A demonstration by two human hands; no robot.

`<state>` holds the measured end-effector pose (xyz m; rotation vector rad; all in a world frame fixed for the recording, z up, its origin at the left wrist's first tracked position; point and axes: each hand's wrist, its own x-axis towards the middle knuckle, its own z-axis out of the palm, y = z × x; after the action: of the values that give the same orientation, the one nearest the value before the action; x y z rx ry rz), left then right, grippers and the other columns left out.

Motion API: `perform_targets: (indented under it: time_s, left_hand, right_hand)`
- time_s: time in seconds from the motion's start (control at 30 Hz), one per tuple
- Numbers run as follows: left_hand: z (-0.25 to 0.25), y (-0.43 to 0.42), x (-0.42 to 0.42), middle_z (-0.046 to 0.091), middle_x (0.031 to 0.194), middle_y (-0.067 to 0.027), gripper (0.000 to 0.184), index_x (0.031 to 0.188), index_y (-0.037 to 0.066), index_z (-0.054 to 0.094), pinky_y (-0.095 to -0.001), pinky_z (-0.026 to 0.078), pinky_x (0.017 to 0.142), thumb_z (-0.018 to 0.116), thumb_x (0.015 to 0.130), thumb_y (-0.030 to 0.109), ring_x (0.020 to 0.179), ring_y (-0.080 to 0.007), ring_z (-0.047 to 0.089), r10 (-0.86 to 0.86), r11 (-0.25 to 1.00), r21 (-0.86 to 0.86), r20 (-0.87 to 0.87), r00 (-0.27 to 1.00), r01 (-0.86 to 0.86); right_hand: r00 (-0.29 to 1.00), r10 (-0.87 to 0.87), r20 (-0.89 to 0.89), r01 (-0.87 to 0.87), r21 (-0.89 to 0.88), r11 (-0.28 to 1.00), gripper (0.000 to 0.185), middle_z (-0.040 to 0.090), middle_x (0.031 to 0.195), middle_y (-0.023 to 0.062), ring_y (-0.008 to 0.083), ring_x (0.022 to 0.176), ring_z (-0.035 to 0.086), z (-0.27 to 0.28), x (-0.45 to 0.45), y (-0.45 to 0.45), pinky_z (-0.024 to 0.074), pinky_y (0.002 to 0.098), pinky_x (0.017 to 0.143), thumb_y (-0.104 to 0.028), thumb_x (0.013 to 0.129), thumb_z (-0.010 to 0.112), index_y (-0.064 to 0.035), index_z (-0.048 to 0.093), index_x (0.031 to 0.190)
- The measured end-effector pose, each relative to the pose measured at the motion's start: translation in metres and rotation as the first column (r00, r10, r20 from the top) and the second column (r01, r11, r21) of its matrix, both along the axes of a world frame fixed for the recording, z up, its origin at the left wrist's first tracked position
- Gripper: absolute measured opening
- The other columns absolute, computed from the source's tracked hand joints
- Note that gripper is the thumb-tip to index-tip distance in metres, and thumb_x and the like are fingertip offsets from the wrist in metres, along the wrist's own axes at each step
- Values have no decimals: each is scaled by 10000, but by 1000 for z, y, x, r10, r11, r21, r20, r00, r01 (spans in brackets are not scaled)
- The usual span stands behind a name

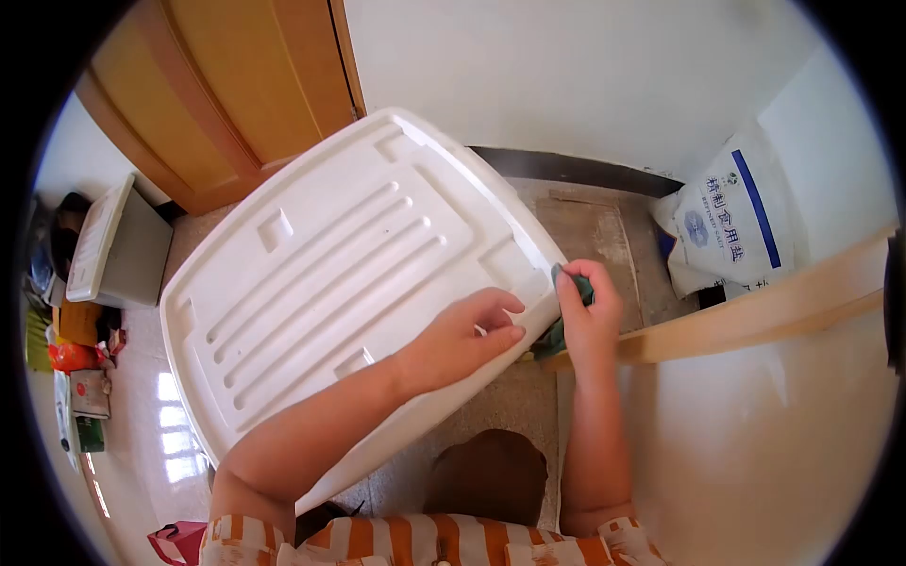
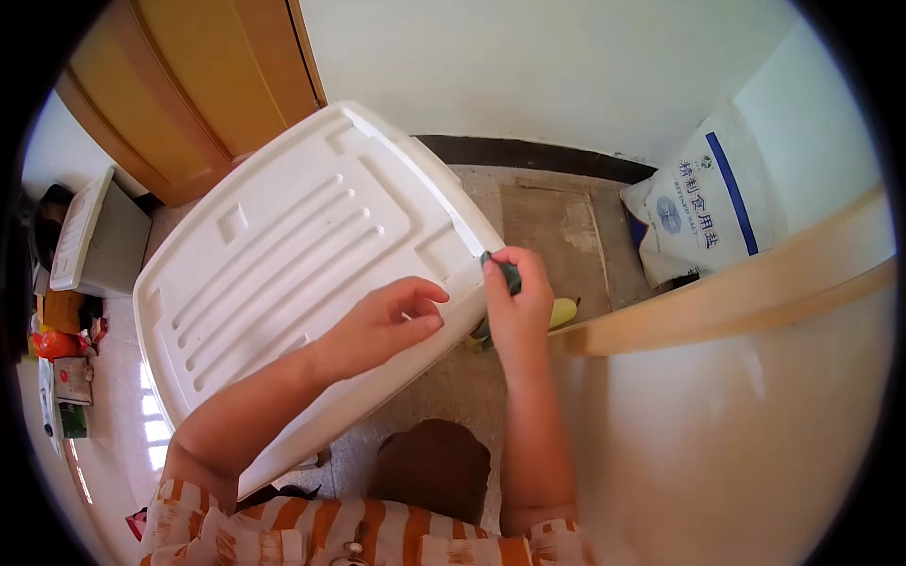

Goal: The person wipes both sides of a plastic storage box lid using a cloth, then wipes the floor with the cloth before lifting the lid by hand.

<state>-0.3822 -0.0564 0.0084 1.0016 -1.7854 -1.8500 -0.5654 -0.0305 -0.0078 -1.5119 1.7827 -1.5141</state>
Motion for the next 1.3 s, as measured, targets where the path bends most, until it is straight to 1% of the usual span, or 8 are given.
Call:
perform_targets:
  time_s: [0.1, 0.33, 0.5, 0.67, 0.77, 0.93, 1.1, 1.3]
  left_hand:
    - [-2, 21, -3, 590, 1032, -101, 382, 1230, 23, 480, -317, 456, 859, 572, 918, 224, 967, -184, 561, 123, 985, 157, -334, 935, -73]
    - [4, 29, 33, 599, 1024, -58, 241, 1124, 22, 532, -294, 482, 806, 536, 911, 134, 922, -146, 580, 445, 826, 477, -223, 867, -301]
    - [46, -6, 83, 620, 912, -78, 191, 1057, 38, 545, -317, 515, 711, 530, 922, 173, 790, -172, 606, 780, 620, 440, -253, 573, -649]
    - [63, -79, 100, 618, 1006, -89, 224, 1112, 4, 525, -325, 507, 787, 544, 903, 82, 878, -186, 609, 712, 544, -103, -468, 523, -833]
    - [31, -129, 86, 603, 1019, -96, 344, 1170, 16, 475, -310, 471, 792, 570, 843, 59, 912, -174, 569, 788, 489, -370, -201, 582, -790]
    - [-51, -178, 73, 599, 1122, -135, 399, 1182, 53, 561, -382, 427, 916, 627, 799, 141, 1058, -337, 542, 677, 407, -905, 207, 706, -125]
    - [-38, -179, 43, 561, 1168, -87, 355, 1159, 96, 600, -369, 416, 934, 602, 805, 108, 1098, -298, 503, 749, 435, -899, 392, 534, 51]
    - [-34, -192, 26, 561, 1041, -72, 205, 982, 84, 647, -379, 443, 873, 535, 813, 49, 1032, -286, 515, 539, 426, -885, 414, 734, 186]
  right_hand:
    - [895, 181, 407, -166, -73, 983, 125, 502, 888, 35, 142, 841, 492, 28, 34, 21, 413, 268, 773, -92, 882, 582, -17, 530, 968]
    - [749, 623, 224, -576, -243, 780, 212, 530, 1047, 119, 239, 960, 515, 19, 51, 15, 414, 310, 857, -56, 861, 582, -10, 526, 1060]
    - [988, 36, -153, -65, -188, 980, 229, 572, 1034, 152, 328, 989, 520, -27, 11, -7, 421, 393, 868, -21, 780, 608, -19, 567, 1005]
    - [905, -47, -422, -41, -199, 979, 212, 586, 1010, 81, 284, 981, 520, -35, 15, -17, 402, 403, 858, -30, 730, 630, -50, 585, 936]
    - [900, -76, -430, -23, -221, 975, 192, 586, 980, 46, 261, 966, 520, -39, 15, -18, 398, 398, 839, -30, 710, 637, -64, 593, 894]
    - [894, -81, -440, -24, -228, 973, 171, 576, 948, 35, 249, 941, 518, -38, 13, -18, 397, 394, 825, -26, 695, 640, -72, 600, 855]
    - [906, -89, -415, -17, -246, 969, 148, 569, 935, 29, 238, 926, 520, -38, 17, -19, 393, 393, 823, -28, 689, 638, -77, 602, 825]
    - [921, -71, -383, -44, -282, 958, 123, 559, 925, 34, 234, 924, 524, -40, 12, -18, 386, 384, 830, -42, 695, 631, -72, 587, 806]
